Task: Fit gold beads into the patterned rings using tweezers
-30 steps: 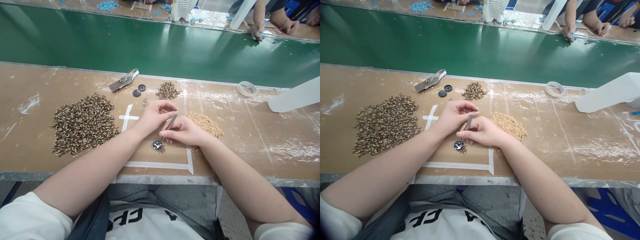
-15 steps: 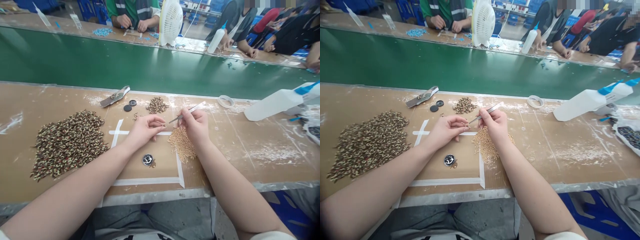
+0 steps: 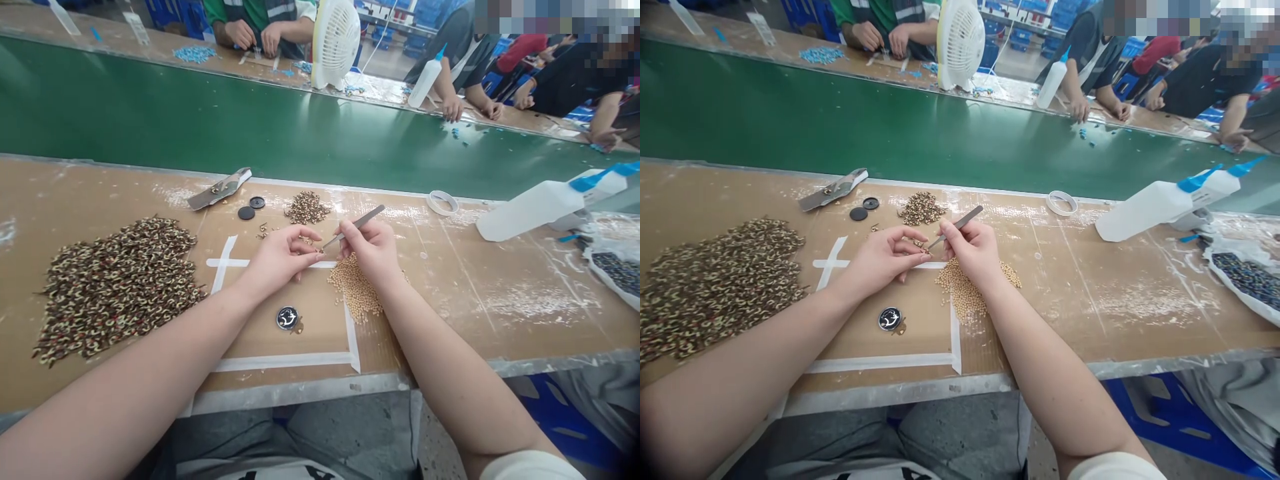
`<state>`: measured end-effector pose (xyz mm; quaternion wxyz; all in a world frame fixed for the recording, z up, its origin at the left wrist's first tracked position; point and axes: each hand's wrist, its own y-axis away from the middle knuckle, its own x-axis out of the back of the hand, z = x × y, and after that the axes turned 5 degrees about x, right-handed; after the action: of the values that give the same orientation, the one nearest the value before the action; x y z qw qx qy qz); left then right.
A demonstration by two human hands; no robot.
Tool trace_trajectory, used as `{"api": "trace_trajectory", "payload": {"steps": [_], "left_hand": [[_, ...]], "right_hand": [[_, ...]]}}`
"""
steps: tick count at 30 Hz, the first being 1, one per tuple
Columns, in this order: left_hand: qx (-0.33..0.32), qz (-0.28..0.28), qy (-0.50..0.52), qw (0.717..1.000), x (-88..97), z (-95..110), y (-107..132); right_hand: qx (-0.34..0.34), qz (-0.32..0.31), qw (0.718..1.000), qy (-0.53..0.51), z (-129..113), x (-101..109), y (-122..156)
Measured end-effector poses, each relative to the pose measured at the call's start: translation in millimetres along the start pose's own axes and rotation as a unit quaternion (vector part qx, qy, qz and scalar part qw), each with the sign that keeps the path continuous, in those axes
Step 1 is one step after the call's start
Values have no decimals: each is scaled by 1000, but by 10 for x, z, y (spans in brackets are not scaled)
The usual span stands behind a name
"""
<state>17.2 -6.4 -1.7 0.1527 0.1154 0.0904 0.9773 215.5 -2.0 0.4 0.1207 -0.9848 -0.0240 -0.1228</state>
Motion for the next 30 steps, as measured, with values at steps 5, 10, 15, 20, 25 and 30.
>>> {"api": "trace_trajectory", "payload": {"steps": [5,10,15,20,25,30], "left_hand": [[-6,2,5,1000,-3,-11,1],[0,0,-2,1000,6,-36,-8],[-2,-5,7,1000,8,-59,-43],[41,1,-20,999,39,-25,-50],[65,0,-45,997,86,-44,-74],[71,4,-43,997,104,-74,-77]], "right_hand": [[6,-4,1000,-6,18,-3,2],[5,-14,1000,-1,1,0,5],[-4,-30,1000,6,-20,32,-20],[-20,-52,998,-7,16,25,-36],[-9,-54,997,-54,135,-4,-79],[-16,-56,994,-91,153,-30,-86]]}}
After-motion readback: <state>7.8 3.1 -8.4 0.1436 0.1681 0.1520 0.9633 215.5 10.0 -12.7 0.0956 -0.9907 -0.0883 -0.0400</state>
